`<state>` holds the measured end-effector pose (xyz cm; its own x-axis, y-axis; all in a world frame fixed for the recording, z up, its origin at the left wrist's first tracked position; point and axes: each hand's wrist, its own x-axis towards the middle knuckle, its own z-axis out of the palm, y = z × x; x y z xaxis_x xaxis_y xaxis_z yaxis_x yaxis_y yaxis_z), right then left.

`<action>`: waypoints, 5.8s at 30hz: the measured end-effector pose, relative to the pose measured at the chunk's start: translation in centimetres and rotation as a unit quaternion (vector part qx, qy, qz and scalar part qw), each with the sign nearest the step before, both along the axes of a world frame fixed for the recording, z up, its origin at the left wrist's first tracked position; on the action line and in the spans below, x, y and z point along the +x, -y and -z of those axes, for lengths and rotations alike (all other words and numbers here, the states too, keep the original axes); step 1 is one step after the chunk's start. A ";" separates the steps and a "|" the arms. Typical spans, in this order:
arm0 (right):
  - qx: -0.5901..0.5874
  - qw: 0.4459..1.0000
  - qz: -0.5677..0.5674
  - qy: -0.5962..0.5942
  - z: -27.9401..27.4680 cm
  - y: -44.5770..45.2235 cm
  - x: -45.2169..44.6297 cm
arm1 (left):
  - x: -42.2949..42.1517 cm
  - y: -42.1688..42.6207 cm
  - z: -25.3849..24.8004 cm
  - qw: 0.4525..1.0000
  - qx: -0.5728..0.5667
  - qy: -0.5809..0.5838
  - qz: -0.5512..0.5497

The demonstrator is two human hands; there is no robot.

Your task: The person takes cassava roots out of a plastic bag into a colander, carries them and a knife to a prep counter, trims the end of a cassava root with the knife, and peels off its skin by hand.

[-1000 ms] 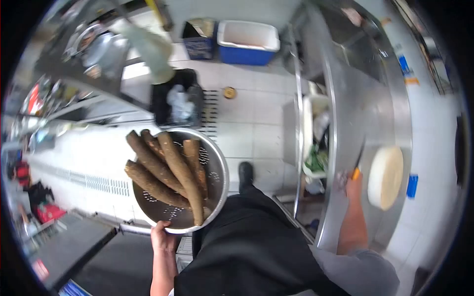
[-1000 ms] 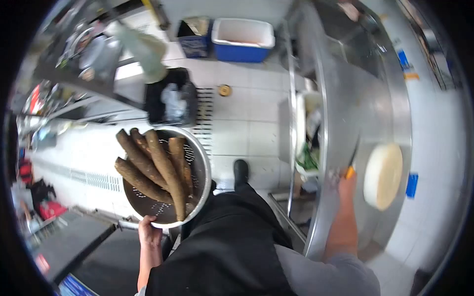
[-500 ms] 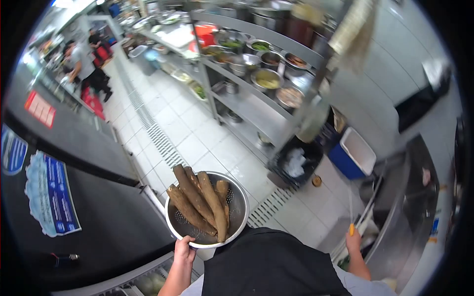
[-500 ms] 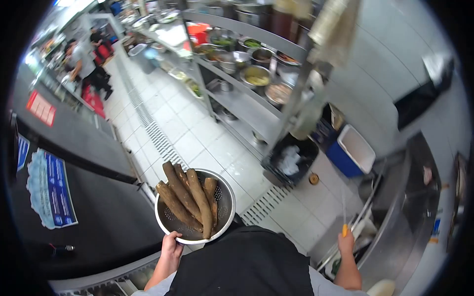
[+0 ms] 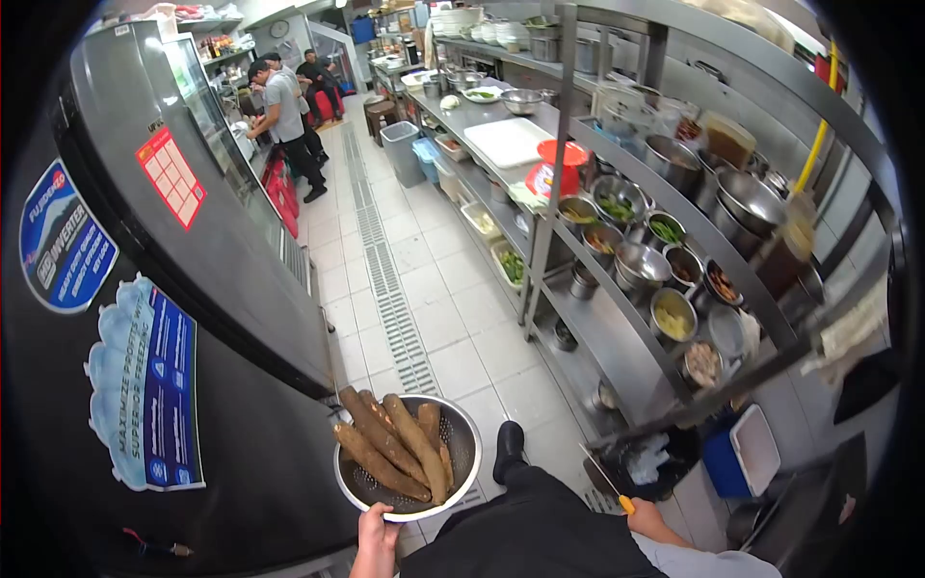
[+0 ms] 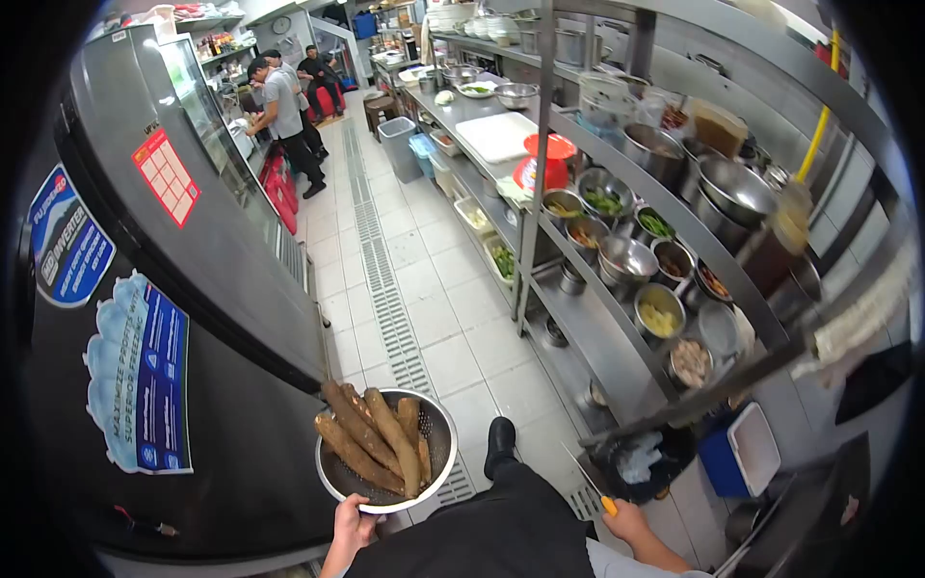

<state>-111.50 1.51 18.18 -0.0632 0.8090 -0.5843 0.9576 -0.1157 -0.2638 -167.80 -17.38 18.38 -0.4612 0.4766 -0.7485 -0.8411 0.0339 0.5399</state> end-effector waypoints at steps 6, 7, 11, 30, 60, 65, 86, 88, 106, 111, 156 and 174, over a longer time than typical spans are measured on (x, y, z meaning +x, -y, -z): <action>-0.020 0.996 -0.084 -0.036 -0.4 -16.9 -11.7 | -8.4 -8.8 0.1 0.992 -0.113 0.002 0.051; -0.019 0.995 -0.087 -0.043 -0.2 -20.3 -13.8 | -12.1 -10.3 2.5 0.997 -0.027 0.059 0.042; 0.027 0.973 -0.199 -0.116 1.7 -34.2 -24.5 | -18.0 -13.6 3.4 0.991 0.027 0.124 0.030; 0.121 0.953 -0.153 -0.230 -1.7 -65.5 -58.7 | -46.1 -45.3 3.7 0.978 0.027 -0.197 0.060; 0.249 0.804 0.295 -0.452 -13.0 -121.2 -88.3 | -66.0 -131.2 -14.5 0.922 0.158 -0.017 0.352; 0.227 0.771 0.428 -0.414 -15.6 -123.1 -88.8 | -66.9 -143.4 -13.5 0.865 0.131 0.006 0.484; 0.378 0.705 0.527 -0.285 -10.3 -121.2 -101.5 | -70.2 -176.2 -10.6 0.576 0.207 -0.325 0.721; 0.374 0.693 0.536 -0.305 -9.6 -118.6 -101.3 | -71.6 -176.5 -9.7 0.447 0.227 -0.533 0.681; 0.205 0.686 0.561 -0.415 -15.5 -115.2 -94.9 | -52.3 -159.0 -18.1 0.158 0.249 -0.788 0.541; 0.233 0.703 0.512 -0.435 -13.4 -114.1 -92.4 | -52.5 -158.5 -18.0 0.153 0.295 -0.800 0.500; 0.279 0.928 0.218 -0.119 -21.6 -128.7 -100.0 | -65.8 -162.6 -19.5 0.195 0.285 -0.680 0.647; 0.372 0.887 0.214 -0.169 -26.0 -127.6 -100.5 | -66.6 -161.0 -20.5 0.179 0.274 -0.731 0.599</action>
<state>-211.96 129.08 44.17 0.2735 0.9549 0.1156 0.7194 -0.1233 -0.6836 -234.37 143.61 38.91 0.7052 0.7059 0.0663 0.6454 -0.6778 0.3523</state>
